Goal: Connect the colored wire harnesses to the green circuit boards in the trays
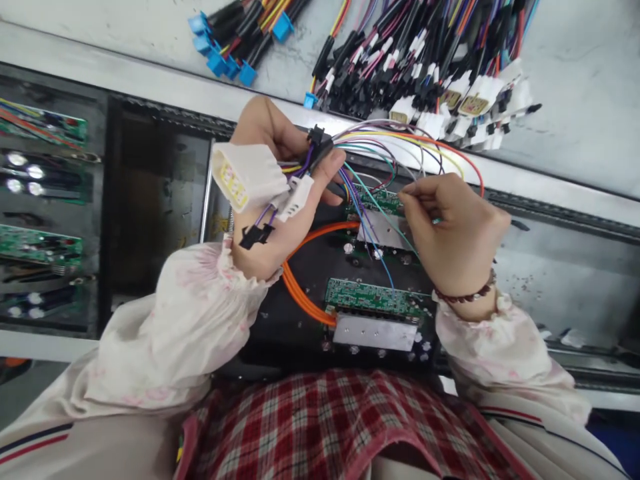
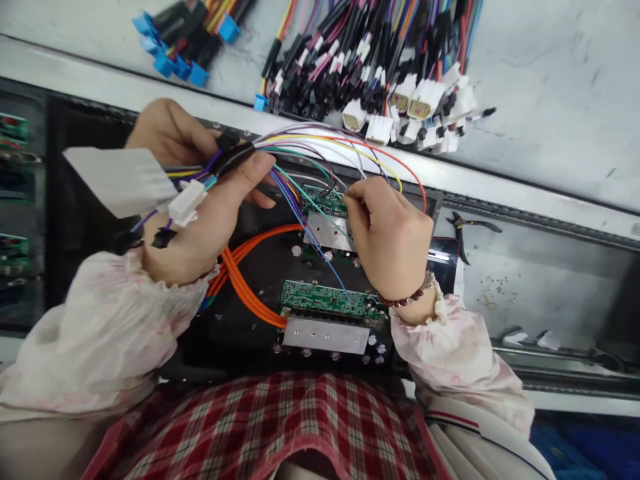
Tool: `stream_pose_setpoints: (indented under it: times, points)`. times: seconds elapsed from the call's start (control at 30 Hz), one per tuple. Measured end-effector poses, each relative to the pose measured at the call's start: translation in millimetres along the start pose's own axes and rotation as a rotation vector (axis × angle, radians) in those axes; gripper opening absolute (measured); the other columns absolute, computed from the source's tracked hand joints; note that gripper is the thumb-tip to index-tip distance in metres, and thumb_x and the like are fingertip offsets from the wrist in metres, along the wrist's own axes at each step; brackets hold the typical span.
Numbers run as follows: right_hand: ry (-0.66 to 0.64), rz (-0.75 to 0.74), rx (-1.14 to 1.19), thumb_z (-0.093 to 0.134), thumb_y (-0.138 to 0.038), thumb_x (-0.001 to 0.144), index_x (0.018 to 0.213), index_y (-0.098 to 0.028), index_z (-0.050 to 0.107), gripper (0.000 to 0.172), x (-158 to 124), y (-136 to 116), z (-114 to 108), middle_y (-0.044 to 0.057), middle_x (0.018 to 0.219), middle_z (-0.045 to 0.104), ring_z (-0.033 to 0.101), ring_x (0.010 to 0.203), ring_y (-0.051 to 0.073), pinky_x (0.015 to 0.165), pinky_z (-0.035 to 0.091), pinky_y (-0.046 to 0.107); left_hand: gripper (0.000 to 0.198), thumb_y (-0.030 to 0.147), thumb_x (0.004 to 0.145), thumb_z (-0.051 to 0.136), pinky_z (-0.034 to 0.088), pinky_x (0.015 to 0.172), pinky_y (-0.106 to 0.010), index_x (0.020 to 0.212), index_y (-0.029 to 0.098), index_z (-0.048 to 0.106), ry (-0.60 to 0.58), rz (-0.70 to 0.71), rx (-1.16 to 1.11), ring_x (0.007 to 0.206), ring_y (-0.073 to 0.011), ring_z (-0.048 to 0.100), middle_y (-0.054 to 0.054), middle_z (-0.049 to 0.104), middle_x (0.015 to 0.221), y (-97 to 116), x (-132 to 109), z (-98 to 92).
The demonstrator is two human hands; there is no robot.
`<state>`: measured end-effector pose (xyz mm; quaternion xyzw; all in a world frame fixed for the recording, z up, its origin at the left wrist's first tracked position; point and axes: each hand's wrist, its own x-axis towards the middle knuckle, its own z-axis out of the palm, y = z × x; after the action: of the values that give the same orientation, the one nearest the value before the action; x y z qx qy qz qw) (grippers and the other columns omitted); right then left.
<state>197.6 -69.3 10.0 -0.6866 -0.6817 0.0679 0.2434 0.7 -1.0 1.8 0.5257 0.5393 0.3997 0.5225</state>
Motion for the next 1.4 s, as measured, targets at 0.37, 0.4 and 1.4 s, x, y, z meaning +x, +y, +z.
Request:
stream_pose_setpoints:
  times: [0.37,0.4,1.4]
  points:
    - [-0.109,-0.02,-0.097,0.063,-0.037,0.091,0.094,-0.02,0.061,0.018,-10.3,-8.8,-18.1,0.004,0.085,0.065,0.062,0.078,0.02,0.069,0.047,0.033,0.036,0.043,0.075,0.085,0.049,0.042,-0.027,0.07,0.022,0.056,0.075,0.108,0.048,0.052,-0.0161,0.065,0.0,0.065,0.066,2.8,2.2,3.7]
    - [-0.165,-0.037,-0.11,0.061,-0.037,0.092,0.09,-0.019,0.06,0.018,-13.0,-9.2,-21.8,0.005,0.084,0.062,0.06,0.077,0.02,0.068,0.046,0.033,0.036,0.043,0.077,0.084,0.05,0.042,-0.027,0.071,0.021,0.056,0.066,0.107,0.035,0.052,-0.0165,0.065,-0.001,0.064,0.065,2.3,2.3,4.0]
    - [0.044,0.069,-0.066,0.064,-0.026,0.09,0.085,-0.022,0.057,0.009,-0.2,1.3,-5.6,-0.001,0.073,0.066,0.067,0.066,0.016,0.058,0.046,0.029,0.033,0.039,0.084,0.079,0.052,0.045,-0.025,0.08,0.022,0.052,0.068,0.019,0.04,0.047,-0.0085,0.06,0.005,0.068,0.068,4.4,-2.0,5.2]
